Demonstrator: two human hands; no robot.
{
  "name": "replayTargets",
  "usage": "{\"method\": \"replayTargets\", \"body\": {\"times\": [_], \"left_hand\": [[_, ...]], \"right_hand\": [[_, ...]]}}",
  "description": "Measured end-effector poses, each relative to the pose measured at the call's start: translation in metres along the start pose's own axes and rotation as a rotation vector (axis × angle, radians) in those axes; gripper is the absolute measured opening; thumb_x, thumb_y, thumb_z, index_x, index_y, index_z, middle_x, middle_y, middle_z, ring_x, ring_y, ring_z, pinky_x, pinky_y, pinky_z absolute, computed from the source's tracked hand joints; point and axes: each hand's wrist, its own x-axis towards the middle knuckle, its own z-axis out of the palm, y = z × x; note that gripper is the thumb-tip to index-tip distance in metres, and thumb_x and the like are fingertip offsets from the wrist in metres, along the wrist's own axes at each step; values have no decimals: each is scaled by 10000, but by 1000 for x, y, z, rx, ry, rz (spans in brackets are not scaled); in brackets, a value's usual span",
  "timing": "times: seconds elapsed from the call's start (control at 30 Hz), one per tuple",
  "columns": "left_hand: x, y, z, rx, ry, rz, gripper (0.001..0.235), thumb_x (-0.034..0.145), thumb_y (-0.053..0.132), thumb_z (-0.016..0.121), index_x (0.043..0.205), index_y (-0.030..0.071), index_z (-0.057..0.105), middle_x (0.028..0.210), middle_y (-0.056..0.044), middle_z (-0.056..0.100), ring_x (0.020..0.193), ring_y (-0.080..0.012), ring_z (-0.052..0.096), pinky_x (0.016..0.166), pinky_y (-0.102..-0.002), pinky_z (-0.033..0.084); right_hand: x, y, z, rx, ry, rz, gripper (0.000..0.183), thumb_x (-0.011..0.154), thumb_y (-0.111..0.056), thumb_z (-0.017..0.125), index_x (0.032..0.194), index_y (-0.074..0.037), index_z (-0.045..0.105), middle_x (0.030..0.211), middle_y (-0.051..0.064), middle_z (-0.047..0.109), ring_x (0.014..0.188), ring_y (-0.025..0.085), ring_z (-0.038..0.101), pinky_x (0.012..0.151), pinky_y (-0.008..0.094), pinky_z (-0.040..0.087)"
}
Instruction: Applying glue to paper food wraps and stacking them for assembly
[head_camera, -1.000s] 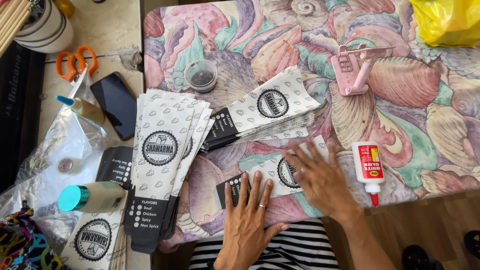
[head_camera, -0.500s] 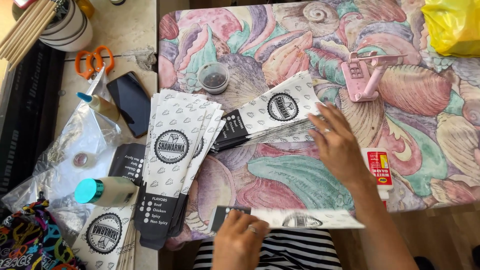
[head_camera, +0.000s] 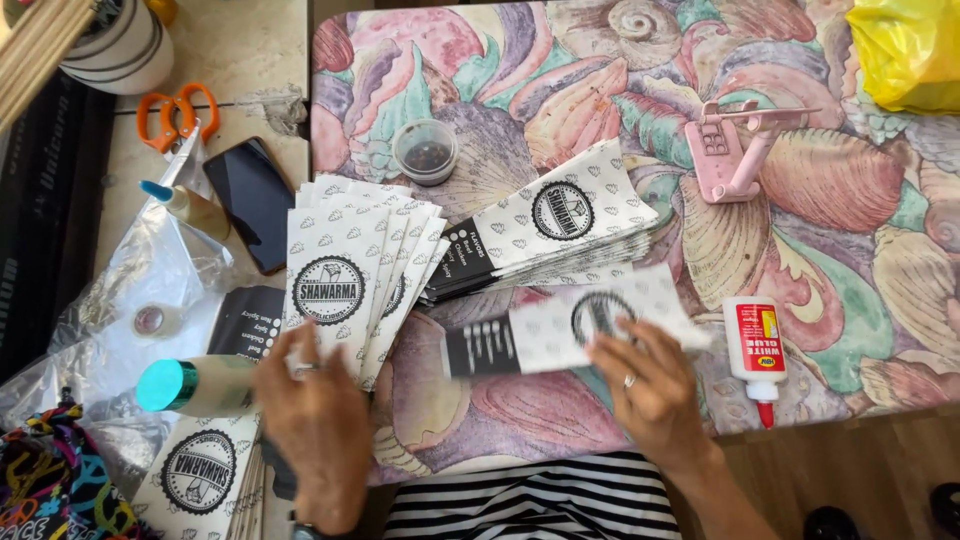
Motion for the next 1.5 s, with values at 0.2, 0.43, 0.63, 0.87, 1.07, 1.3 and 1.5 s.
{"method": "replayTargets", "body": {"times": [0.2,0.43,0.63,0.87,1.07,1.3,1.5], "left_hand": [[-30,91,10,-539,-443,529,334,1009,62,596,1329,-36,601,1467,-306,515,1404,-418,470,1216,-530,333],[-29,102,23,-426,-461,661,369,928,50,665,1282,-46,620,1403,-270,576,1323,-455,530,1115,-524,446],[-32,103,32,-466,-427,592,270,886,112,747,1140,27,714,1294,-229,675,1184,-391,645,959,-476,547],[-11,101,30,-492,-657,441,262,1088,90,494,828,108,525,559,57,402,416,-84,252,349,-271,248],[-18,96,46,-470,-607,424,339,1073,165,574,743,131,499,524,52,392,411,-106,231,363,-289,254],[1,98,28,-552,-668,425,193,1063,123,535,875,97,571,522,30,341,415,-140,240,388,-328,239],[1,98,27,-529,-698,400,199,1060,159,535,875,113,592,512,13,358,421,-179,233,415,-357,221]], "right_hand": [[-39,34,-61,-122,101,386,220,1052,-84,664,1176,83,735,1220,213,689,1157,384,638,1060,495,522],[-40,75,-101,58,-339,1296,911,825,-332,770,1646,-155,418,1175,122,706,934,282,649,877,443,515],[-101,80,-91,836,557,1133,298,829,-5,786,1091,-86,670,1043,12,686,994,145,670,954,344,622],[-73,30,-59,593,478,913,277,764,-70,868,983,-5,712,975,75,722,830,158,693,829,288,646],[-65,29,-52,572,261,873,241,763,-112,853,923,25,735,884,134,756,773,225,743,677,277,666],[-101,76,-54,588,624,955,307,784,12,888,1000,22,670,1008,95,696,910,183,682,845,376,686],[-98,75,-55,617,597,933,303,777,47,871,997,12,665,992,106,697,906,204,699,887,401,693]]}}
